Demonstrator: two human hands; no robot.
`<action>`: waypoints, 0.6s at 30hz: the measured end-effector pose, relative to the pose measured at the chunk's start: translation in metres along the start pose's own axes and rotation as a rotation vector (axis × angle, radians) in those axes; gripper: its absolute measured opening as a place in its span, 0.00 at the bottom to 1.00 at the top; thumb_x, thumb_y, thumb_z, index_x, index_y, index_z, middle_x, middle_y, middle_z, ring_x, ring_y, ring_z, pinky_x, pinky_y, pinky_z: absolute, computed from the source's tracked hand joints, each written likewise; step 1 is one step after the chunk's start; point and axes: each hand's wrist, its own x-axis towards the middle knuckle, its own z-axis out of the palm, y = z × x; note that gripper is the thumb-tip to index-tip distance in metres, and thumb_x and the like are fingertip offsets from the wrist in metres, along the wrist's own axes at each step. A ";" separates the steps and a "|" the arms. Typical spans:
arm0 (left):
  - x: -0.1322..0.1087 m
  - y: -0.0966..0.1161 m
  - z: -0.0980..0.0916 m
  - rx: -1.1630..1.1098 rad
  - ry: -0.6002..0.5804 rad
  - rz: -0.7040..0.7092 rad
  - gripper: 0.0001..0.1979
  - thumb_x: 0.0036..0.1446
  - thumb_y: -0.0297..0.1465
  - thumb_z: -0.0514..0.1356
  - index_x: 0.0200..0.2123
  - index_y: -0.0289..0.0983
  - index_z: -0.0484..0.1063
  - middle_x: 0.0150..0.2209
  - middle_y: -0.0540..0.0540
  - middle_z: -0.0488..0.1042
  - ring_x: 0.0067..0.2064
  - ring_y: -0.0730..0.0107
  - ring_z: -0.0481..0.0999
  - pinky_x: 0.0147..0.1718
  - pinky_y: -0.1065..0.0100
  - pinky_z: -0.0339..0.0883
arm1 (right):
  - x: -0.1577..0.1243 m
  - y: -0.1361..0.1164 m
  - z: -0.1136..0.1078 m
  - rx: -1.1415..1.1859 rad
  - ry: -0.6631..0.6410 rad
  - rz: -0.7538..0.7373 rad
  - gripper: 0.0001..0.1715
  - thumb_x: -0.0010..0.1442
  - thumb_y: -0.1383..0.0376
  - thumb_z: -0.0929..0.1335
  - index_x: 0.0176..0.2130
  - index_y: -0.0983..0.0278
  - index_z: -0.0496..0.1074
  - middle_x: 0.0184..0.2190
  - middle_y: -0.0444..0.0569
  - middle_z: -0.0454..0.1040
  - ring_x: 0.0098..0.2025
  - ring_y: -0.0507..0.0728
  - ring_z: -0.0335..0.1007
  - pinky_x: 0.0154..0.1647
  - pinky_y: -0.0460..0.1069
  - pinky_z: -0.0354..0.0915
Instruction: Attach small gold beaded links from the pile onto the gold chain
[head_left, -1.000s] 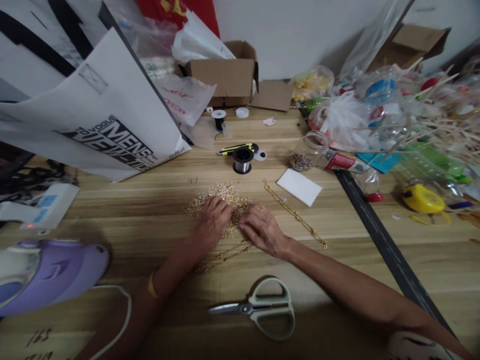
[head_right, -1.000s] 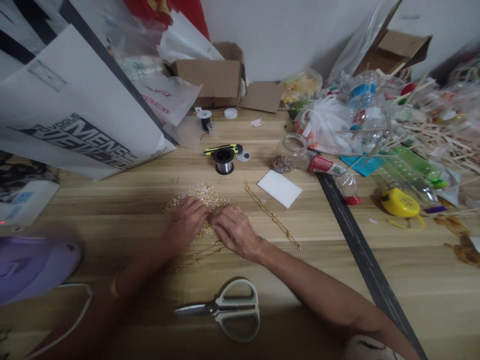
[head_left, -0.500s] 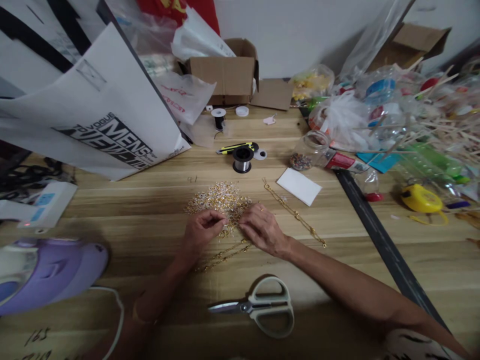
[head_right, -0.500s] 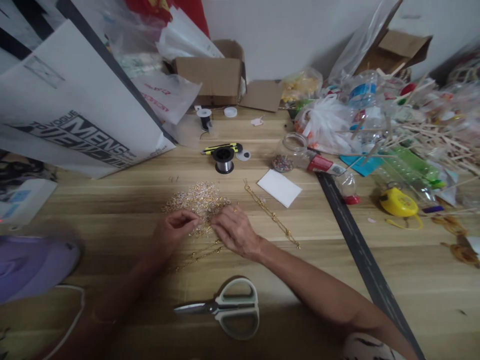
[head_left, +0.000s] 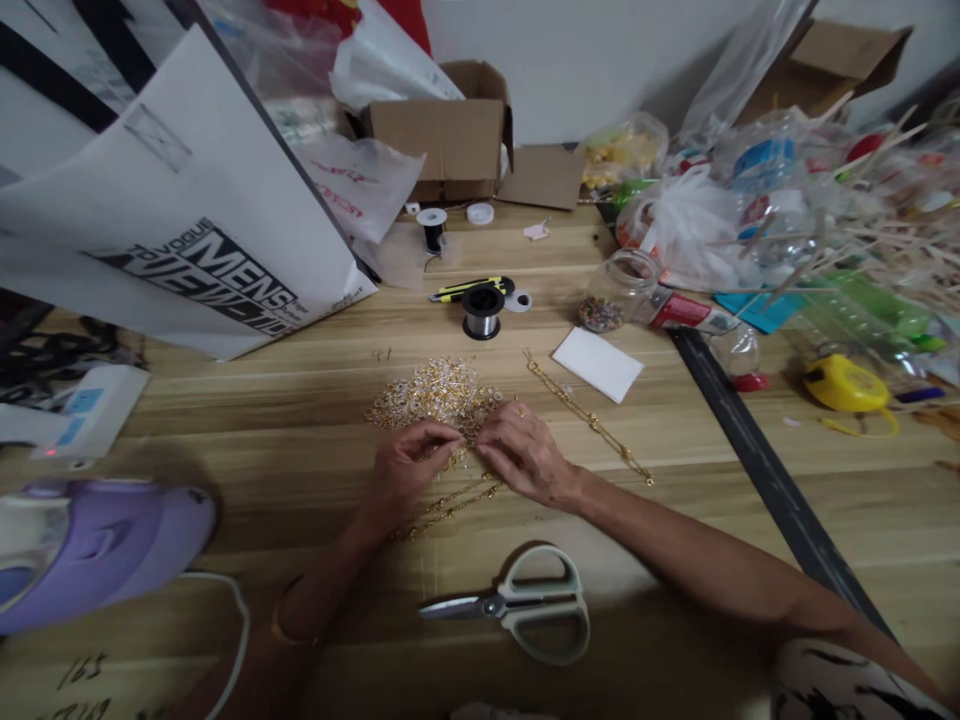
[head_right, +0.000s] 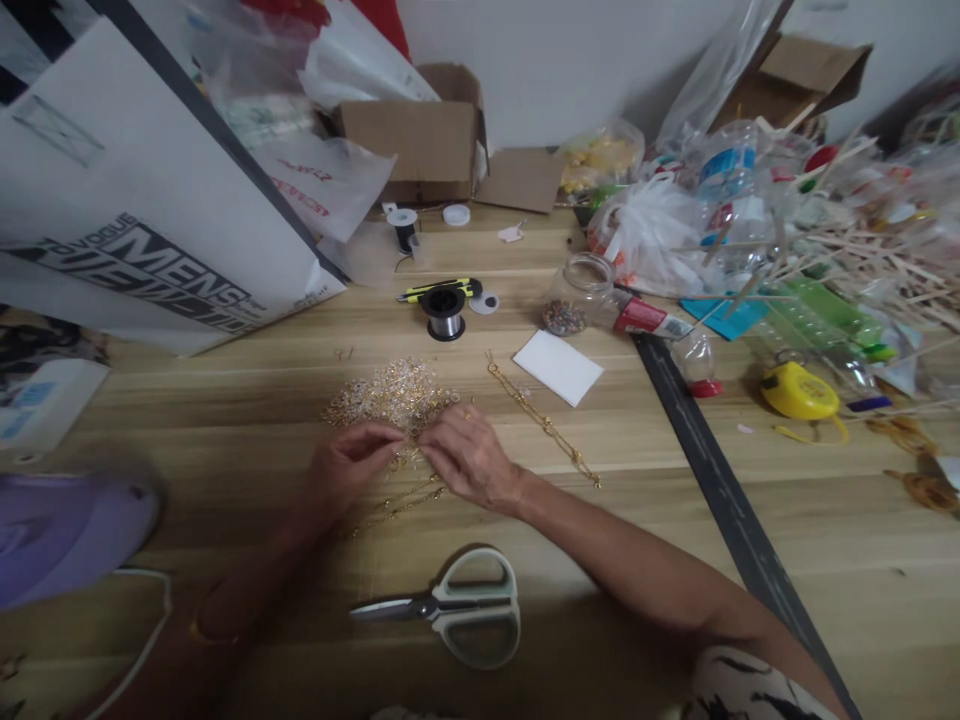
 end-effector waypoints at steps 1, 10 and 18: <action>0.000 -0.001 0.000 0.002 -0.006 -0.003 0.03 0.47 0.29 0.63 0.28 0.35 0.75 0.28 0.48 0.77 0.32 0.71 0.75 0.33 0.72 0.69 | 0.000 0.000 0.000 0.000 -0.002 0.000 0.03 0.61 0.68 0.62 0.36 0.63 0.66 0.31 0.50 0.71 0.36 0.56 0.63 0.39 0.53 0.61; -0.001 0.000 0.002 0.010 0.008 -0.032 0.03 0.46 0.28 0.64 0.28 0.35 0.75 0.29 0.48 0.78 0.32 0.71 0.76 0.34 0.71 0.69 | -0.002 0.001 0.001 0.007 -0.020 -0.013 0.03 0.61 0.68 0.62 0.37 0.63 0.65 0.31 0.50 0.71 0.36 0.56 0.62 0.40 0.54 0.60; -0.001 -0.003 0.001 -0.014 -0.031 -0.009 0.03 0.48 0.29 0.64 0.28 0.35 0.75 0.29 0.47 0.78 0.33 0.70 0.76 0.35 0.70 0.70 | -0.001 0.001 0.001 0.003 -0.024 -0.035 0.03 0.60 0.69 0.63 0.37 0.63 0.65 0.32 0.50 0.71 0.36 0.56 0.62 0.41 0.54 0.60</action>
